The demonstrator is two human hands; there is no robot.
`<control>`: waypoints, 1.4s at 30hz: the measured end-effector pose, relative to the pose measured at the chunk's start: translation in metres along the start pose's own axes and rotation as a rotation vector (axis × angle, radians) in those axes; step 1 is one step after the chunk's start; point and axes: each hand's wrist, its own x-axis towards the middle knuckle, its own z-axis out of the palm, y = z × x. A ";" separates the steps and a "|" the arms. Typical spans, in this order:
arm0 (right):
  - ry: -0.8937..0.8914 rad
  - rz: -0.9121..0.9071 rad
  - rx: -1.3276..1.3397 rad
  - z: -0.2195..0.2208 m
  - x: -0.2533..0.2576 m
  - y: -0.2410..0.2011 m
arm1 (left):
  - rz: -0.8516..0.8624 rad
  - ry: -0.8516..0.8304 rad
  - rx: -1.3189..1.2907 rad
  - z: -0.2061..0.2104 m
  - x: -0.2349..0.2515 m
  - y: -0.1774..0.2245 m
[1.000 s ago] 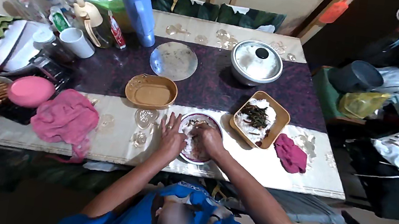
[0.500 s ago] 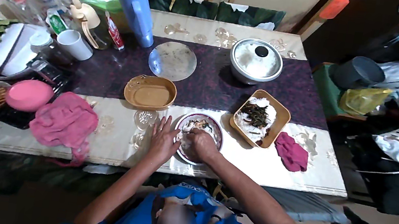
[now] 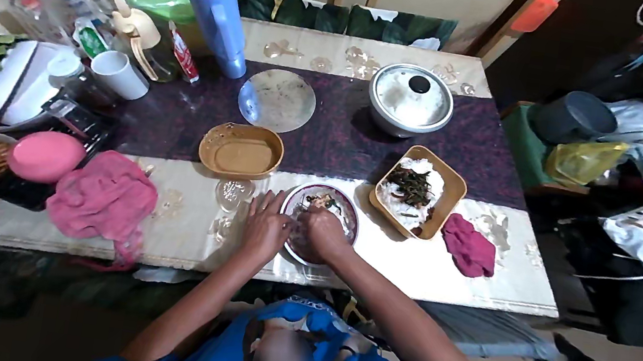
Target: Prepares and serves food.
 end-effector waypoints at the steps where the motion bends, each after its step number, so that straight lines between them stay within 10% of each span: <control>1: -0.024 0.022 -0.005 -0.005 -0.006 0.001 | 0.009 0.013 -0.004 0.000 0.000 0.000; 42: 0.019 0.165 0.009 0.008 -0.018 0.037 | 0.033 -0.143 0.143 0.004 0.010 0.020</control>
